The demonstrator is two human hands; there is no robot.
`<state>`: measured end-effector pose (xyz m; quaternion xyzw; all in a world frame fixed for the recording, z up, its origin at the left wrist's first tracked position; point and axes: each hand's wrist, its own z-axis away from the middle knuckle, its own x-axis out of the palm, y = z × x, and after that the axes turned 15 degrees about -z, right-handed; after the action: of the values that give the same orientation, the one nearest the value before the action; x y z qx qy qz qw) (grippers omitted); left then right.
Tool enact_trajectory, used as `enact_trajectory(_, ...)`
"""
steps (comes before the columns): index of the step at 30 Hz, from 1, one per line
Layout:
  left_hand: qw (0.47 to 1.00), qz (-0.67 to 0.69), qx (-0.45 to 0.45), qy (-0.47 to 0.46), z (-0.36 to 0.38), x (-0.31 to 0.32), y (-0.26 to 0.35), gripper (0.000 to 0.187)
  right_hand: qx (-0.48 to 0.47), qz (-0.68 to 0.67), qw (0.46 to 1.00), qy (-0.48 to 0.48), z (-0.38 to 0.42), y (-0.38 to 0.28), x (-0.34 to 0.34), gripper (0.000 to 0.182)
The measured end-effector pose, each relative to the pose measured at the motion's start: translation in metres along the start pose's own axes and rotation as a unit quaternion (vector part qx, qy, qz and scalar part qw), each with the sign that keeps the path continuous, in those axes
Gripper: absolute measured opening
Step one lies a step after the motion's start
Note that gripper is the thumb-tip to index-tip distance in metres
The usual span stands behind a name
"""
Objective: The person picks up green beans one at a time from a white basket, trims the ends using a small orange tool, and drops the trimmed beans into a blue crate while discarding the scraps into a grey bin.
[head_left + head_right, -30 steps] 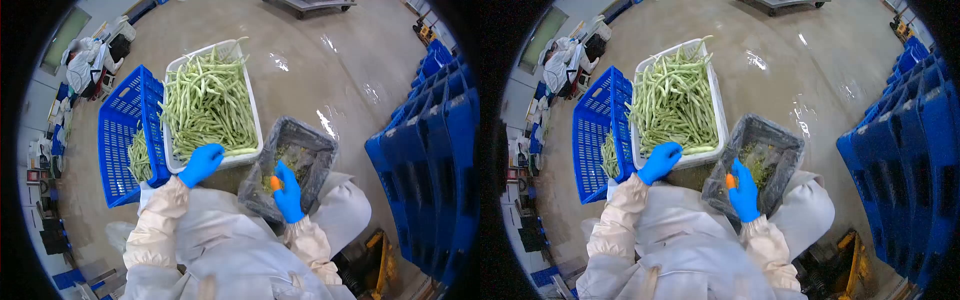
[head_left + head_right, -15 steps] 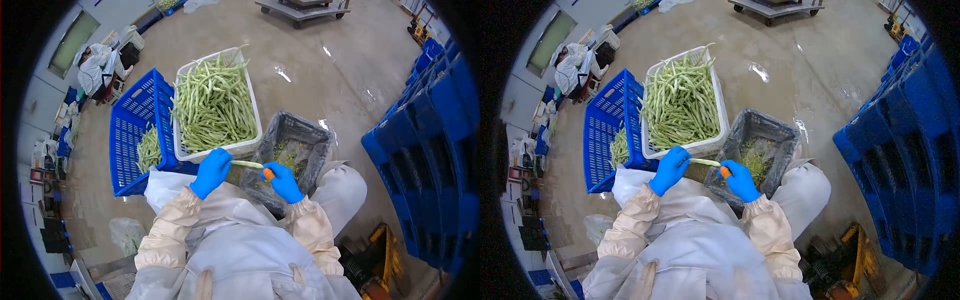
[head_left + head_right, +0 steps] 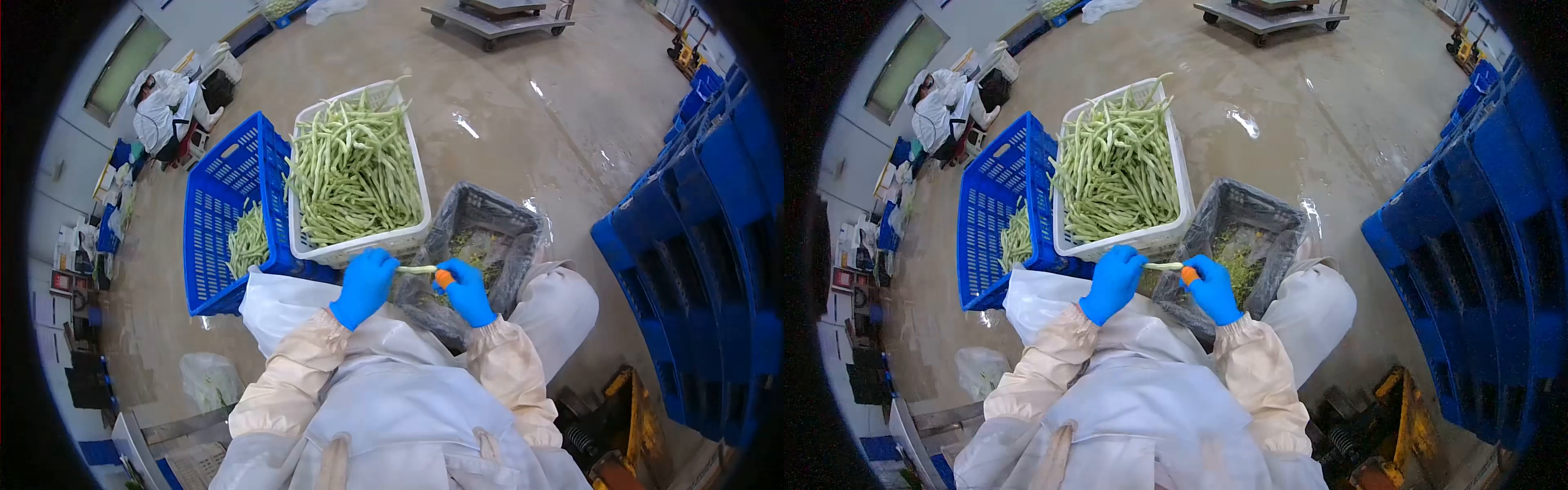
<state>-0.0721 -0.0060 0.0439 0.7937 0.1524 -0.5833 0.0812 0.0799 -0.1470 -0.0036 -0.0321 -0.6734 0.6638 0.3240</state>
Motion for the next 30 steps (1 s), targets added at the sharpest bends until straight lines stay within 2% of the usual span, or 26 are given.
enact_trajectory(1,0.998,0.041,-0.027,0.028,0.003,0.007,0.006,0.023,0.007,-0.090,0.995,0.040,0.000,-0.001,0.002,0.012)
enact_trajectory(2,0.998,0.041,-0.028,0.028,0.005,0.013,0.012,0.023,0.008,-0.090,0.995,0.039,0.000,-0.003,0.003,0.012)
enact_trajectory(4,0.966,0.222,-0.133,-0.006,0.008,0.030,0.025,0.019,0.007,-0.226,0.973,0.054,-0.001,-0.007,0.002,0.011)
enact_trajectory(5,0.965,0.225,-0.134,-0.005,0.009,0.044,0.030,0.019,0.008,-0.224,0.973,0.054,0.000,-0.009,0.004,0.011)
enact_trajectory(6,0.912,0.355,-0.201,-0.033,0.004,0.049,0.037,0.016,0.029,-0.225,0.973,0.039,0.001,-0.011,0.006,0.011)
enact_trajectory(7,0.836,0.477,-0.263,-0.059,0.002,0.052,0.041,0.013,0.050,-0.225,0.973,0.025,0.001,-0.012,0.007,0.012)
enact_trajectory(8,0.668,0.656,-0.349,-0.042,-0.004,0.053,0.033,0.014,0.048,-0.222,0.973,0.029,0.000,-0.003,-0.014,0.012)
enact_trajectory(9,0.667,0.657,-0.348,-0.042,-0.012,0.044,0.024,0.014,0.024,-0.324,0.935,0.141,-0.003,0.013,-0.048,0.011)
enact_trajectory(10,0.657,0.659,-0.366,-0.007,-0.018,0.037,0.014,0.013,-0.001,-0.418,0.874,0.249,-0.005,0.022,-0.069,0.011)
enact_trajectory(11,0.646,0.660,-0.383,0.027,-0.020,0.028,0.006,0.012,0.001,-0.418,0.874,0.248,-0.003,0.020,-0.070,0.011)
enact_trajectory(12,0.652,0.642,-0.403,0.016,-0.023,0.018,0.002,0.013,-0.044,-0.195,0.945,0.259,-0.001,0.016,-0.069,0.011)
enact_trajectory(13,0.653,0.642,-0.402,0.017,-0.024,0.017,0.001,0.013,-0.088,0.040,0.962,0.255,-0.001,0.013,-0.069,0.011)
enact_trajectory(14,0.667,0.637,-0.386,0.020,-0.025,0.017,0.000,0.013,-0.168,0.101,0.965,0.176,-0.003,0.021,-0.053,0.015)
enact_trajectory(15,0.681,0.631,-0.370,0.022,-0.023,0.017,0.000,0.013,-0.168,0.102,0.965,0.175,-0.003,0.019,-0.033,0.015)
enact_trajectory(17,0.692,0.625,-0.361,0.019,-0.020,0.023,0.005,0.013,-0.289,0.221,0.929,0.073,-0.002,0.004,0.000,0.017)
enact_trajectory(18,0.703,0.619,-0.351,0.014,-0.020,0.024,0.009,0.013,-0.289,0.221,0.929,0.072,-0.001,0.007,0.003,0.017)
enact_trajectory(20,0.706,0.618,-0.347,0.011,-0.019,0.025,0.012,0.014,-0.195,0.259,0.945,-0.028,0.002,0.013,0.005,0.019)
enact_trajectory(21,0.708,0.617,-0.344,0.007,-0.020,0.025,0.014,0.014,-0.196,0.260,0.945,-0.029,0.003,0.014,0.006,0.019)
enact_trajectory(23,0.698,0.627,-0.346,0.010,-0.020,0.023,0.019,0.013,-0.143,0.252,0.957,-0.002,0.003,0.017,0.006,0.017)
enact_trajectory(27,0.668,0.652,-0.358,0.014,-0.024,0.020,0.028,0.013,-0.101,0.234,0.967,0.029,0.004,0.020,0.006,0.014)
enact_trajectory(30,0.681,0.645,-0.343,0.048,-0.019,0.033,0.032,0.014,-0.045,0.239,0.967,0.076,0.003,0.020,0.008,0.012)
